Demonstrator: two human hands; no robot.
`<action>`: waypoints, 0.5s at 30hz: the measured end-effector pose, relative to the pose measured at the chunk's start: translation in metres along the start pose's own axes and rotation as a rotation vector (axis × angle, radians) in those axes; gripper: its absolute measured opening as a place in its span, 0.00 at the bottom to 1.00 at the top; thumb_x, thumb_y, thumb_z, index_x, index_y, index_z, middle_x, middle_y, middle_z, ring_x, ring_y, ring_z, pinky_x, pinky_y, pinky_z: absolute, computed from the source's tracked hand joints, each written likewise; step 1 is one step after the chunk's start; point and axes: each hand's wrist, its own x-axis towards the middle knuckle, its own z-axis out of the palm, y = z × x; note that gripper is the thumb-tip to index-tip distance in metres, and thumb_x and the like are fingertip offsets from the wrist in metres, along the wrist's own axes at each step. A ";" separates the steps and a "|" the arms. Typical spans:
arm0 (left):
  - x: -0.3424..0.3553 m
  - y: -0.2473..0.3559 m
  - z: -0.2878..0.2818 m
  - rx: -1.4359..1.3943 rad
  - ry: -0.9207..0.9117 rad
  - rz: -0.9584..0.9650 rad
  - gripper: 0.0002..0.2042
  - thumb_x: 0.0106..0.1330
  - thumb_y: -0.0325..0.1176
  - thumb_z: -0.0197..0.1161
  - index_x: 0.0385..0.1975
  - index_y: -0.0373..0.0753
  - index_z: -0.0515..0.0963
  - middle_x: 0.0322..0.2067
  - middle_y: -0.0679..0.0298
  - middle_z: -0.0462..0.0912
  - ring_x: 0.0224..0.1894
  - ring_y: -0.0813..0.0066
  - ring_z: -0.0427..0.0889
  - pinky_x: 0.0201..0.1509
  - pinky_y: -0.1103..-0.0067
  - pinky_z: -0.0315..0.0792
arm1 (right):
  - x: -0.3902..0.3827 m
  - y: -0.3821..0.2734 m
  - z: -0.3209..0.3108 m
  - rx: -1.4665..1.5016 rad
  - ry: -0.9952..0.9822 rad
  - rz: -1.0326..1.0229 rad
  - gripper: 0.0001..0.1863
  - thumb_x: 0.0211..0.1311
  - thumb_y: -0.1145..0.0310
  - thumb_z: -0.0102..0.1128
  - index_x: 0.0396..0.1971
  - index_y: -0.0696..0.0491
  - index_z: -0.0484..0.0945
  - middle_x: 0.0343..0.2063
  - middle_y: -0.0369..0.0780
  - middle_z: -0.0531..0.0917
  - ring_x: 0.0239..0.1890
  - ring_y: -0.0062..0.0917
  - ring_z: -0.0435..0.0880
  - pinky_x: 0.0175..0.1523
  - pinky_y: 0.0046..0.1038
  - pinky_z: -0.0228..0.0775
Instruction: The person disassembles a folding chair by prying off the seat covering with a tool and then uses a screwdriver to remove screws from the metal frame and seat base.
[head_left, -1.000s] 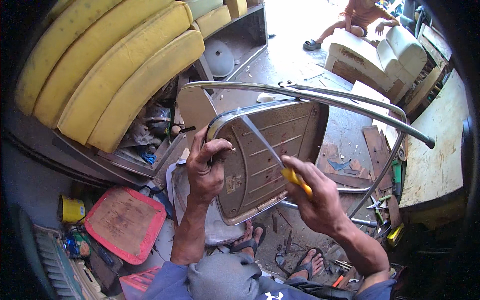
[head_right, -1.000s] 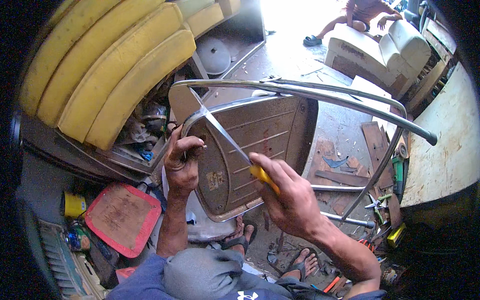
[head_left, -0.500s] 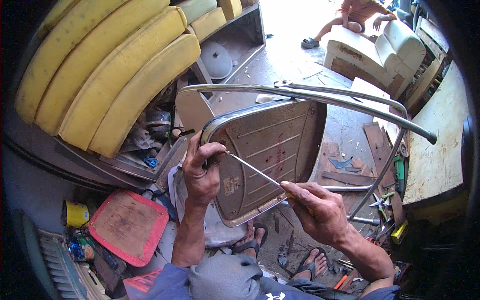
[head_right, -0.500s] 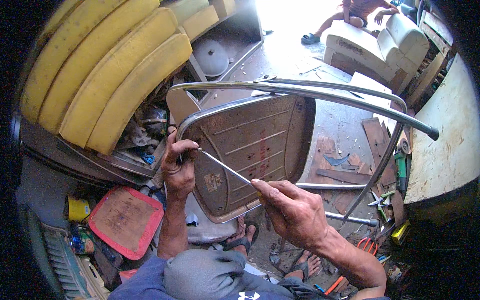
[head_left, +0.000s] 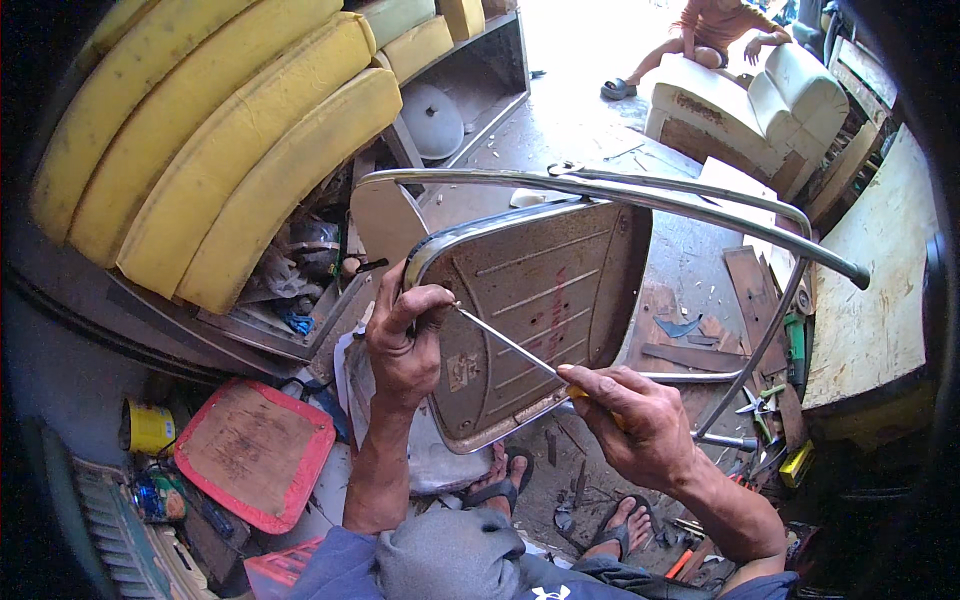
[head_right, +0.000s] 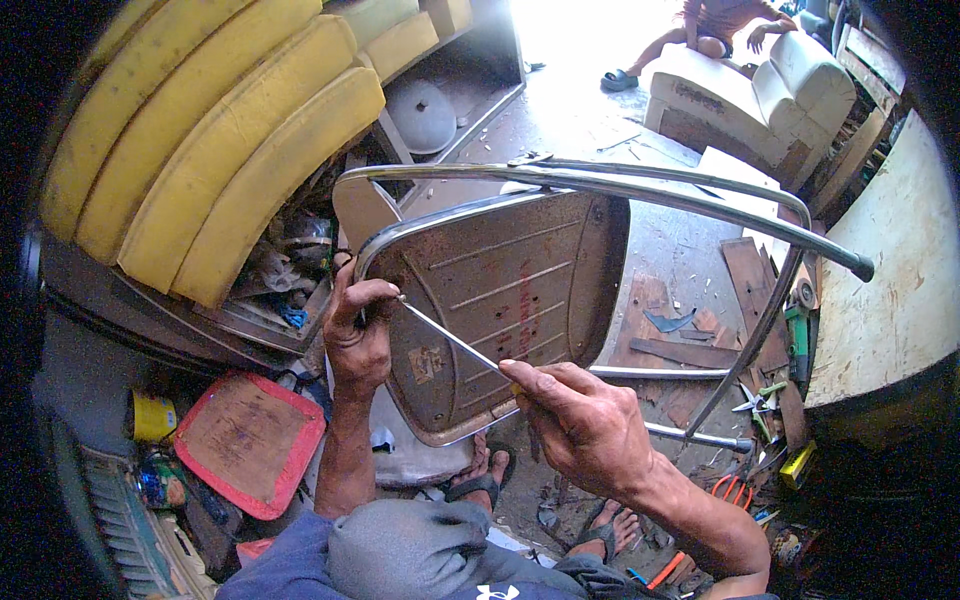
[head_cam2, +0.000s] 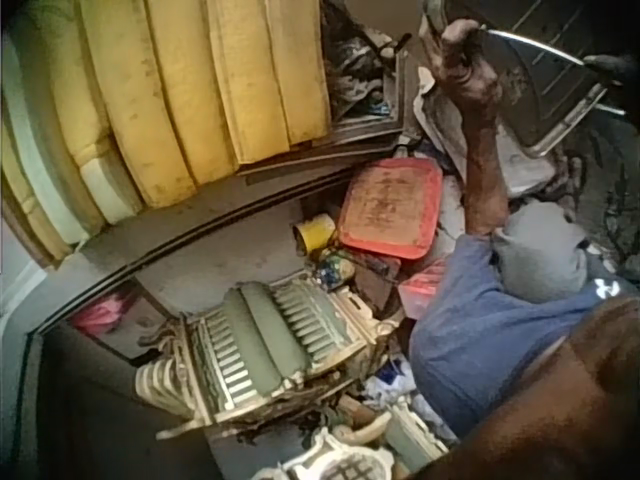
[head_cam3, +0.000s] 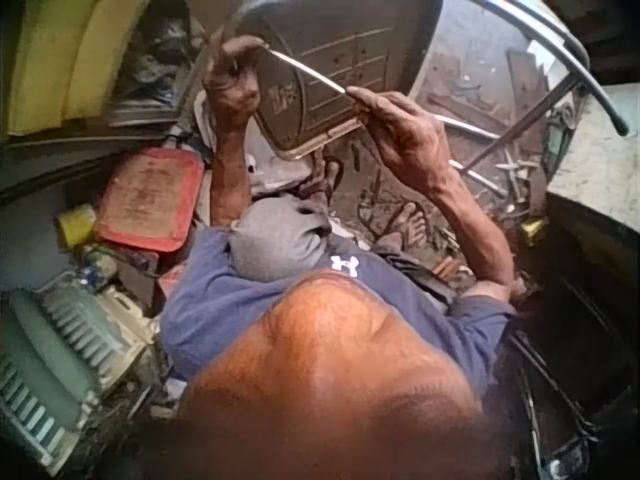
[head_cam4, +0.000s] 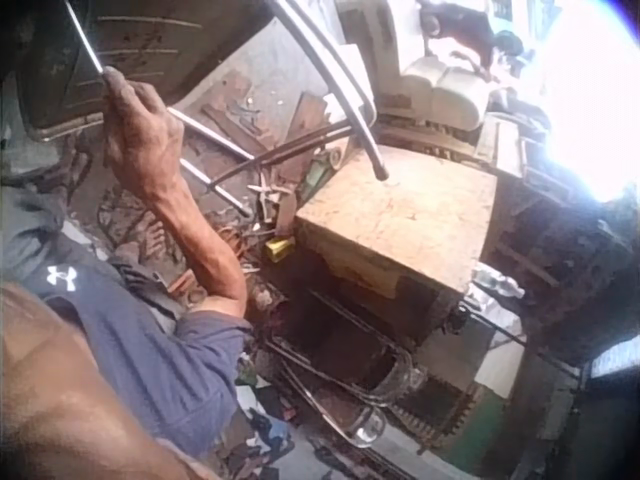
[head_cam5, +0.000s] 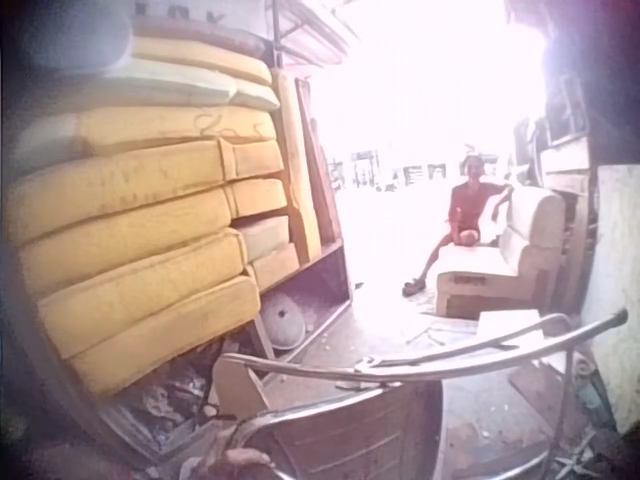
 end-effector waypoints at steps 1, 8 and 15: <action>-0.001 -0.001 0.000 -0.013 0.001 0.003 0.17 0.55 0.12 0.64 0.39 0.43 0.81 0.51 0.54 0.79 0.52 0.59 0.82 0.54 0.70 0.75 | 0.000 -0.001 0.000 0.002 0.003 -0.001 0.24 0.61 0.76 0.64 0.58 0.50 0.78 0.38 0.46 0.86 0.34 0.39 0.88 0.36 0.35 0.82; -0.004 -0.004 0.003 -0.039 -0.007 -0.016 0.18 0.54 0.11 0.62 0.40 0.43 0.81 0.51 0.54 0.79 0.52 0.58 0.81 0.55 0.69 0.75 | 0.000 -0.001 -0.001 -0.001 0.018 0.010 0.23 0.61 0.76 0.64 0.57 0.50 0.79 0.35 0.46 0.85 0.32 0.38 0.87 0.34 0.34 0.81; -0.003 -0.001 -0.001 -0.040 -0.010 -0.012 0.20 0.51 0.09 0.59 0.39 0.43 0.81 0.51 0.53 0.79 0.52 0.58 0.82 0.54 0.69 0.75 | 0.005 -0.011 -0.008 -0.207 0.067 -0.090 0.22 0.59 0.77 0.64 0.55 0.50 0.80 0.34 0.44 0.85 0.30 0.35 0.87 0.32 0.32 0.81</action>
